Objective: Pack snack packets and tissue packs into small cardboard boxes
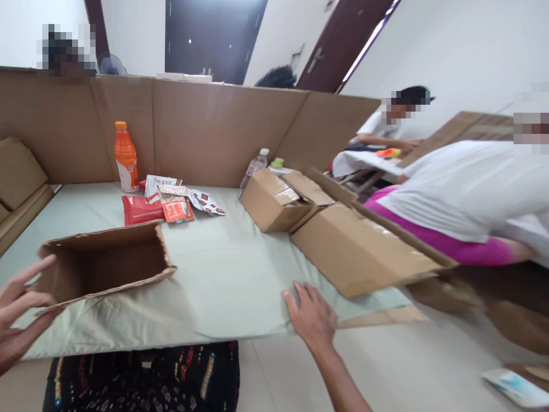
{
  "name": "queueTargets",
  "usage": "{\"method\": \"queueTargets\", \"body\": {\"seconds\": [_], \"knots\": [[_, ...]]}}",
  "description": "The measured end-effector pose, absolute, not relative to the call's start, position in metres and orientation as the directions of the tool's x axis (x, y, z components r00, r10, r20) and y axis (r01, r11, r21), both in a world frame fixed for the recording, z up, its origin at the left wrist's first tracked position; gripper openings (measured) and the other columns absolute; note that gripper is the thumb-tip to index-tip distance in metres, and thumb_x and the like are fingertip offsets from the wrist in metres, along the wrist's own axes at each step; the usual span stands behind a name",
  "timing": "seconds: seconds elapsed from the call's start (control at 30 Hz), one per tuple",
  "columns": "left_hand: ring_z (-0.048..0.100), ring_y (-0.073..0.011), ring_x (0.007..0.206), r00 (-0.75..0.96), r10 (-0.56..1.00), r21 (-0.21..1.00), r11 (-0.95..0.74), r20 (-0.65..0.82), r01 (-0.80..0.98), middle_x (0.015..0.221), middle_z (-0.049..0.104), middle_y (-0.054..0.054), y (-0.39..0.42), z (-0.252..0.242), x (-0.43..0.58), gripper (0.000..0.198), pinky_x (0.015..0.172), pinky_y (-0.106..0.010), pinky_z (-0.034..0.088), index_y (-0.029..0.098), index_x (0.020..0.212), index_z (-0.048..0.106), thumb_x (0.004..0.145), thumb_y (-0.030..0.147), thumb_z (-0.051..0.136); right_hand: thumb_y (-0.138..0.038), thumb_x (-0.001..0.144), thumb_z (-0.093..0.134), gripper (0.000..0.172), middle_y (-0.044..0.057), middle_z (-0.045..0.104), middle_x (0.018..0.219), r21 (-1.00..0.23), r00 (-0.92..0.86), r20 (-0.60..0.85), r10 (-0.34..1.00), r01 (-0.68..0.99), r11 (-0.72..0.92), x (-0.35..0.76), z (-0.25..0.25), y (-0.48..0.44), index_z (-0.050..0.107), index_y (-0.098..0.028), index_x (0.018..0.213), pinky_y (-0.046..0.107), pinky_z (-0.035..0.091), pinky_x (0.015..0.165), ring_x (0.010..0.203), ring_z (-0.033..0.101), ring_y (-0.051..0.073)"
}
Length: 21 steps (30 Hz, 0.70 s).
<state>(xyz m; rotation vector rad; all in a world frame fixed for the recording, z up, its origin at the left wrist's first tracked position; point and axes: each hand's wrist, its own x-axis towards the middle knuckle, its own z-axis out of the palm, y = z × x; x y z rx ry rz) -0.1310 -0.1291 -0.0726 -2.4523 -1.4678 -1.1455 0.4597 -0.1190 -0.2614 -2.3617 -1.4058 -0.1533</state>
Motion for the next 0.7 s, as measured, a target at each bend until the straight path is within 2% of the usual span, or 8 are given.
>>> {"method": "queueTargets", "body": {"seconds": [0.1, 0.17, 0.2, 0.27, 0.33, 0.43, 0.57, 0.7], "knots": [[0.069, -0.0318, 0.129, 0.345, 0.686, 0.262, -0.617, 0.64, 0.742, 0.164, 0.052, 0.002, -0.121, -0.085, -0.091, 0.014, 0.094, -0.047, 0.066, 0.032, 0.092, 0.069, 0.095, 0.02, 0.063, -0.043, 0.096, 0.042, 0.052, 0.024, 0.068, 0.141, -0.295, 0.483, 0.307, 0.82, 0.867, -0.401, 0.461, -0.262, -0.12, 0.075, -0.014, 0.124, 0.06, 0.049, 0.11, 0.133, 0.061, 0.039], [0.066, -0.0331, 0.134, 0.384, 0.641, 0.217, -0.658, 0.664, 0.721, 0.168, 0.046, -0.006, -0.119, -0.092, -0.073, 0.019, 0.097, -0.045, 0.067, 0.03, 0.107, 0.07, 0.096, 0.014, 0.065, -0.043, 0.094, 0.044, 0.05, 0.023, 0.069, 0.138, -0.322, 0.481, 0.317, 0.817, 0.865, -0.384, 0.465, -0.264, -0.121, 0.076, -0.015, 0.12, 0.058, 0.05, 0.109, 0.131, 0.062, 0.039], [0.064, -0.0343, 0.137, 0.4, 0.615, 0.199, -0.679, 0.679, 0.706, 0.171, 0.041, -0.008, -0.121, -0.095, -0.069, 0.03, 0.098, -0.046, 0.067, 0.03, 0.12, 0.069, 0.095, 0.013, 0.067, -0.042, 0.092, 0.046, 0.049, 0.024, 0.07, 0.136, -0.34, 0.48, 0.323, 0.815, 0.863, -0.373, 0.467, -0.264, -0.122, 0.077, -0.014, 0.117, 0.058, 0.051, 0.108, 0.129, 0.064, 0.039], [0.06, -0.0356, 0.142, 0.404, 0.577, 0.196, -0.712, 0.71, 0.674, 0.176, 0.029, -0.011, -0.126, -0.1, -0.067, 0.064, 0.103, -0.048, 0.065, 0.034, 0.15, 0.053, 0.093, 0.01, 0.071, -0.043, 0.089, 0.047, 0.047, 0.024, 0.07, 0.134, -0.381, 0.477, 0.342, 0.81, 0.858, -0.345, 0.471, -0.261, -0.121, 0.078, -0.014, 0.11, 0.056, 0.056, 0.101, 0.123, 0.066, 0.039], [0.06, -0.0355, 0.143, 0.389, 0.557, 0.218, -0.736, 0.734, 0.641, 0.177, 0.024, -0.013, -0.13, -0.107, -0.073, 0.087, 0.109, -0.053, 0.062, 0.037, 0.165, 0.033, 0.093, 0.011, 0.073, -0.046, 0.089, 0.047, 0.047, 0.023, 0.069, 0.137, -0.426, 0.465, 0.37, 0.804, 0.854, -0.298, 0.47, -0.251, -0.114, 0.079, -0.016, 0.107, 0.051, 0.061, 0.088, 0.122, 0.067, 0.038], [0.058, -0.0377, 0.144, 0.353, 0.598, 0.301, -0.727, 0.72, 0.618, 0.176, 0.026, -0.016, -0.125, -0.118, -0.087, 0.092, 0.113, -0.06, 0.057, 0.034, 0.169, 0.025, 0.094, 0.024, 0.077, -0.054, 0.093, 0.051, 0.047, 0.02, 0.068, 0.141, -0.533, 0.382, 0.473, 0.794, 0.842, -0.087, 0.447, -0.222, -0.087, 0.079, -0.02, 0.108, 0.045, 0.063, 0.077, 0.128, 0.065, 0.037], [0.035, -0.0459, 0.159, 0.373, 0.683, 0.443, -0.708, 0.629, 0.549, 0.178, 0.015, -0.022, -0.096, -0.132, -0.098, 0.107, 0.117, -0.065, 0.051, 0.028, 0.172, 0.014, 0.092, 0.061, 0.076, -0.057, 0.093, 0.061, 0.044, 0.017, 0.069, 0.142, -0.551, 0.121, 0.565, 0.816, 0.792, 0.264, 0.381, -0.172, -0.014, 0.076, -0.023, 0.115, 0.056, 0.056, 0.107, 0.134, 0.064, 0.035], [0.02, -0.0553, 0.161, 0.454, 0.758, 0.578, -0.652, 0.469, 0.491, 0.179, 0.007, -0.023, -0.059, -0.139, -0.101, 0.128, 0.119, -0.082, 0.035, 0.033, 0.172, -0.003, 0.08, 0.083, 0.071, -0.051, 0.09, 0.064, 0.062, 0.02, 0.056, 0.159, -0.453, -0.173, 0.532, 0.829, 0.769, 0.451, 0.307, -0.136, 0.089, 0.064, -0.018, 0.143, 0.058, 0.039, 0.125, 0.151, 0.049, 0.036]]}}
